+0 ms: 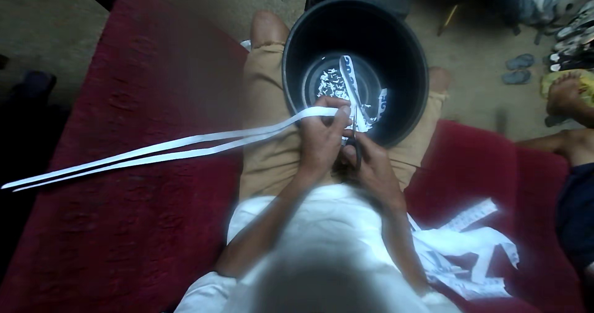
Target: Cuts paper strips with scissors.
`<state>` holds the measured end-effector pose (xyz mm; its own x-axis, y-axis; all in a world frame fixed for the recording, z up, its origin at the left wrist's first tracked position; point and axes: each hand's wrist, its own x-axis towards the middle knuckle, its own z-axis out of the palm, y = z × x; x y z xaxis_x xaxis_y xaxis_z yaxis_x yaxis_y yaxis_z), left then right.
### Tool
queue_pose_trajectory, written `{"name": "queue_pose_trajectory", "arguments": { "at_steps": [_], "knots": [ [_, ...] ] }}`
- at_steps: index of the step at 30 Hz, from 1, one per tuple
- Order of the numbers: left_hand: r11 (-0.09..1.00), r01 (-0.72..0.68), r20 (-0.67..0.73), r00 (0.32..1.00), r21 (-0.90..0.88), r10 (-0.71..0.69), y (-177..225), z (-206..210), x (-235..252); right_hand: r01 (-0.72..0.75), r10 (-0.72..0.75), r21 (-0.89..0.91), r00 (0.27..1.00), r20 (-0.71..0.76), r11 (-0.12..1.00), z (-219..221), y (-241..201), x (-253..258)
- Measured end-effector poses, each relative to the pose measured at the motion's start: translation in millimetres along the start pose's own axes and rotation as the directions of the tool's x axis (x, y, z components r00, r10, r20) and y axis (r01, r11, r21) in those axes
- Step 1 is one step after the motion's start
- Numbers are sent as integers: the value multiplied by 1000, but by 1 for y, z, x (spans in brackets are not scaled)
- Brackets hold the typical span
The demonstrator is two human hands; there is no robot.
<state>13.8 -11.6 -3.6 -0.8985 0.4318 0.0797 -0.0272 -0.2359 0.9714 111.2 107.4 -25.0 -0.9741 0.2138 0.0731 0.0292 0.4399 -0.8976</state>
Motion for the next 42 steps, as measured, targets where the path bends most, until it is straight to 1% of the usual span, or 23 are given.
{"name": "queue_pose_trajectory", "arguments": {
  "at_steps": [5, 11, 19, 24, 36, 40, 42],
  "knots": [
    [1000, -6, -7, 1000, 1, 6, 1, 0, 0, 3, -5, 29, 998, 57, 1000, -1, -2, -3],
    [1000, 1, 2, 1000, -3, -1, 2, 2, 0, 41, -40, -27, 999, 30, 999, 0, -2, 2],
    [1000, -11, 3, 1000, -14, 11, 2, 2, 0, 71, -70, -37, 997, 19, 997, 0, -2, 4],
    [1000, -24, 3, 1000, -14, 24, 0, 3, 0, 60, -60, -42, 998, 16, 997, 0, -3, 4],
    [1000, -1, -3, 1000, -7, 1, -1, 2, 0, 64, -64, -33, 998, -10, 997, 2, 2, 3],
    [1000, -11, -16, 1000, 15, 11, -2, 1, 0, 10, -11, 16, 1000, 5, 1000, 2, 1, 0],
    [1000, -10, -12, 1000, 14, 10, -1, 0, 0, -1, 1, 12, 1000, 26, 1000, 1, -2, -2]
  ]
}}
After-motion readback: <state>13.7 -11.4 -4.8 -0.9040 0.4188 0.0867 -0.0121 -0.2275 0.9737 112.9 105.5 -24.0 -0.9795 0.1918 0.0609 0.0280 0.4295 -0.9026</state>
